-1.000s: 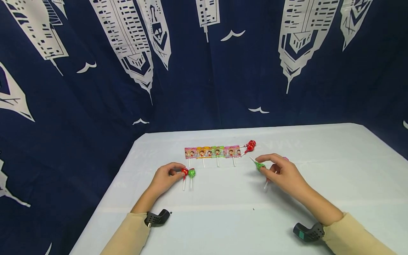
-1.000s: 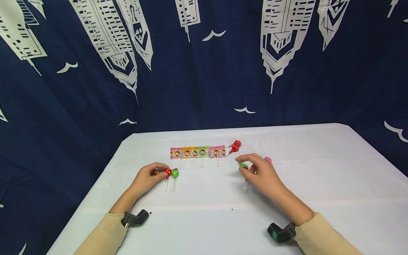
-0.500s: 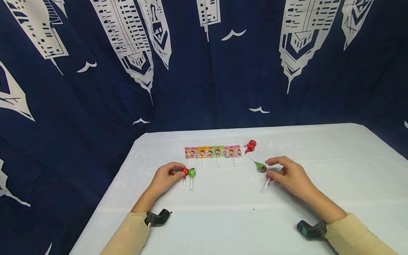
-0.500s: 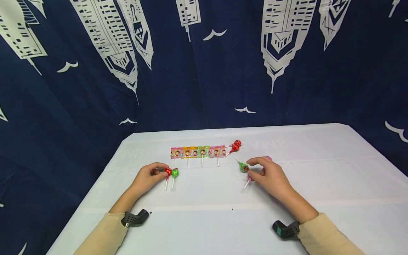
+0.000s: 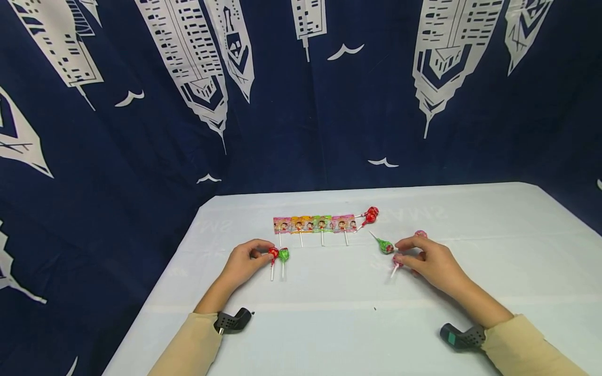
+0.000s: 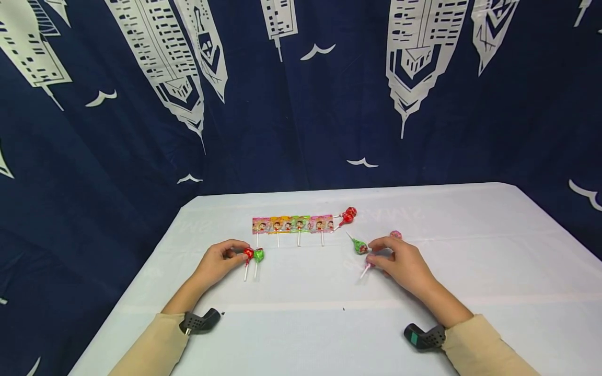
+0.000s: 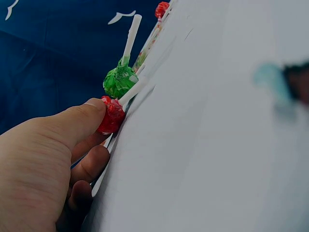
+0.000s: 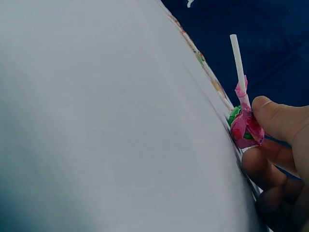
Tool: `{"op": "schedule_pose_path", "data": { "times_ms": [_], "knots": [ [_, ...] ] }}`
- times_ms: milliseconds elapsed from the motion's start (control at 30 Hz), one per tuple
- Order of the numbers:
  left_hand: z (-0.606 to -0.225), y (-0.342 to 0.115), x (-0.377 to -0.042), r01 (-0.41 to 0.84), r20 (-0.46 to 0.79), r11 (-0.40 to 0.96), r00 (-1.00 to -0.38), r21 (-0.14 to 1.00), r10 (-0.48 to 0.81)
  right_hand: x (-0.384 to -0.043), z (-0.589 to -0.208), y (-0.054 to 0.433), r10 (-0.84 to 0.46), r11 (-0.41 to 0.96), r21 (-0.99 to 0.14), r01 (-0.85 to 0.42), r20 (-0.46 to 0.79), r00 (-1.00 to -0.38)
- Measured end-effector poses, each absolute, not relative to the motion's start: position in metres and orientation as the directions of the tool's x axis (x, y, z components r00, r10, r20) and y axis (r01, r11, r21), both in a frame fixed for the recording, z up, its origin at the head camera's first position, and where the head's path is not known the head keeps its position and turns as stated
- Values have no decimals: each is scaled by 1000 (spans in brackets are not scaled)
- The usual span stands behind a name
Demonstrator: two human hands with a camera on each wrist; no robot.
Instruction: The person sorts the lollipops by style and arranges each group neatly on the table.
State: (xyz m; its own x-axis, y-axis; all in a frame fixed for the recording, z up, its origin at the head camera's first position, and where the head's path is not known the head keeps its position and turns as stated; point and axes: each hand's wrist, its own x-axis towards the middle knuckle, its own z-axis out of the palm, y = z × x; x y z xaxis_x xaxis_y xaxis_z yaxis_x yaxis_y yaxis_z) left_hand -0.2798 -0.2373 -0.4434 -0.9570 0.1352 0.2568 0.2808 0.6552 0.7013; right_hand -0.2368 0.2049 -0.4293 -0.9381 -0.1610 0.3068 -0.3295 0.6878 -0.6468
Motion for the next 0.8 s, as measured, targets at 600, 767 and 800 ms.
{"op": "schedule_pose_path", "data": {
  "times_ms": [600, 767, 800],
  "knots": [
    [-442, -236, -279, 264, 236, 648, -963, 715, 132, -238, -434, 206, -187, 721, -609, -331, 289, -939],
    [-442, -237, -279, 259, 231, 645, -964, 719, 130, -238, -434, 206, -191, 723, -602, -337, 295, -936],
    [-442, -237, -279, 258, 230, 644, -965, 720, 129, -238, -435, 206, -193, 722, -603, -340, 297, -935]
  ]
}}
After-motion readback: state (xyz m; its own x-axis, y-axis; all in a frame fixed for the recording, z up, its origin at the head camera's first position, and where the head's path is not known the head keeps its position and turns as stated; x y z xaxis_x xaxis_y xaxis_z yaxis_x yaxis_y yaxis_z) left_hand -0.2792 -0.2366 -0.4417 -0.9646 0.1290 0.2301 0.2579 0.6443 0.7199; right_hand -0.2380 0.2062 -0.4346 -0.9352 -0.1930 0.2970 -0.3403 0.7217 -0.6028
